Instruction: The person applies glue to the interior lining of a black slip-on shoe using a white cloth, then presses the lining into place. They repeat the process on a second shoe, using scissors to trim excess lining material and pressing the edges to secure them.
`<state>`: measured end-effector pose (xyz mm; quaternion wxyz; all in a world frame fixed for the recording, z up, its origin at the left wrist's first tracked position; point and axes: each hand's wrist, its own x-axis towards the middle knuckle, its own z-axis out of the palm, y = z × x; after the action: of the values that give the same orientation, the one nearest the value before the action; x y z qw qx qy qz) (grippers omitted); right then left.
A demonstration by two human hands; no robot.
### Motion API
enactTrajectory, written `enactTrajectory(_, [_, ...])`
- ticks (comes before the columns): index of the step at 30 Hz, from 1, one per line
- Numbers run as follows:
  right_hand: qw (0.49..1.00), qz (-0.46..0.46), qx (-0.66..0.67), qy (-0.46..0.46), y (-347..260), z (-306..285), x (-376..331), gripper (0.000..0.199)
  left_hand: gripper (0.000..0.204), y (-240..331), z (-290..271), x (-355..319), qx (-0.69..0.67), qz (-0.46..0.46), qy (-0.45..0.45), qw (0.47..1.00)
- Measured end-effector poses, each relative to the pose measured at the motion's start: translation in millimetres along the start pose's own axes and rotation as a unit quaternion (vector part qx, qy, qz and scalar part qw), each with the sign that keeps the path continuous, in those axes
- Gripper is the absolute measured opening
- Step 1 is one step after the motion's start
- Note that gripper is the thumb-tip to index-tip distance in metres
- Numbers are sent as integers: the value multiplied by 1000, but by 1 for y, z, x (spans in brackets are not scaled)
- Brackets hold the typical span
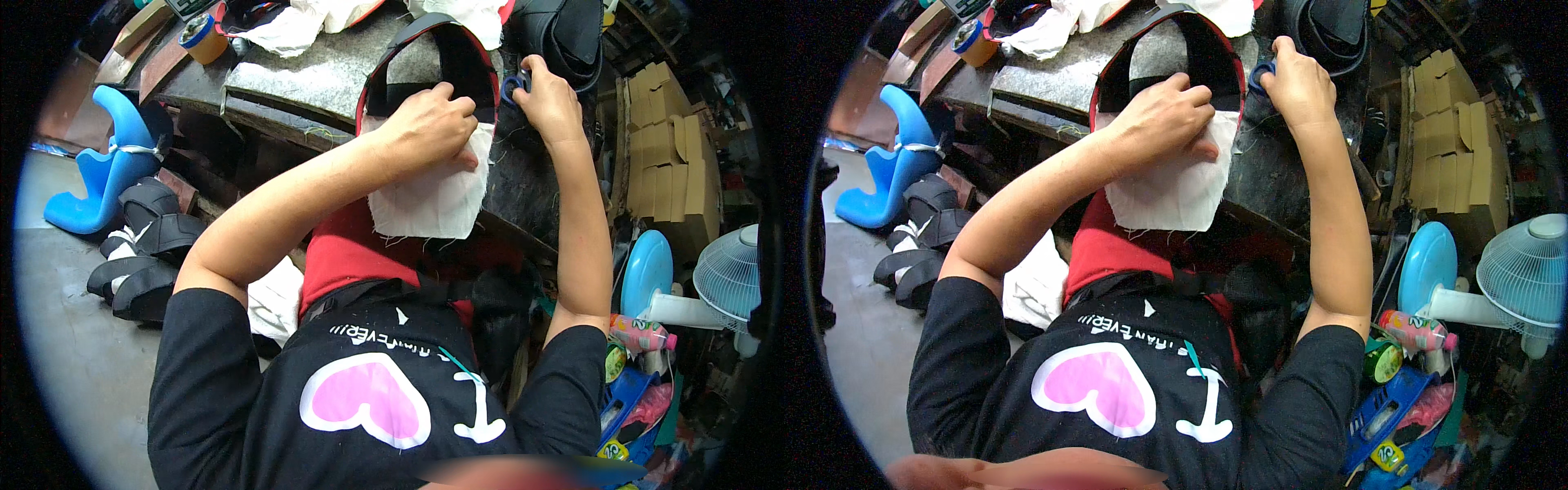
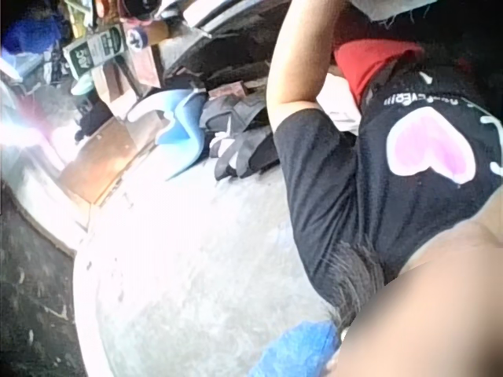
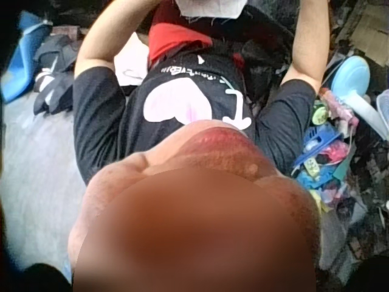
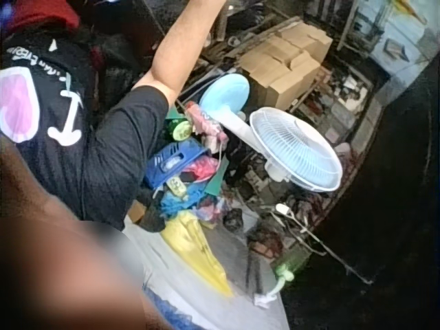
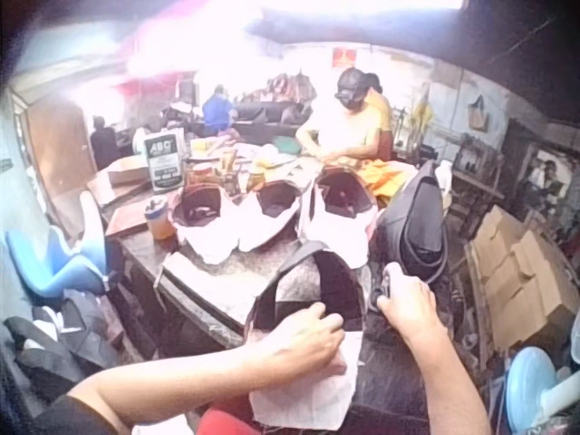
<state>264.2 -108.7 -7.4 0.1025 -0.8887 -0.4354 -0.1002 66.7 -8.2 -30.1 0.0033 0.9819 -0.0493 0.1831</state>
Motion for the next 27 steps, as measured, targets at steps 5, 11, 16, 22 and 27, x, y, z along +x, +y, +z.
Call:
enactTrajectory(5, [975, -85, 184, 88, 33, 11, -20, 43, 45, -3, -18, -4, -64, -31, -75, 995])
enactTrajectory(11, [999, 4, -35, 24, 97, 11, -96, 45, 50, -33, -71, -46, 75, -64, 296, 950])
enactTrajectory(16, [987, 110, -9, 117, 93, 14, -126, 35, 68, -28, -61, -84, -200, -419, 31, 885])
enactTrajectory(22, [849, 43, 500, 162, 46, -48, -125, 39, 53, -38, -59, -72, -83, -262, 214, 937])
enactTrajectory(27, [940, -67, 303, 145, -38, -34, -111, 37, 45, -26, -74, -55, -116, -315, 173, 926])
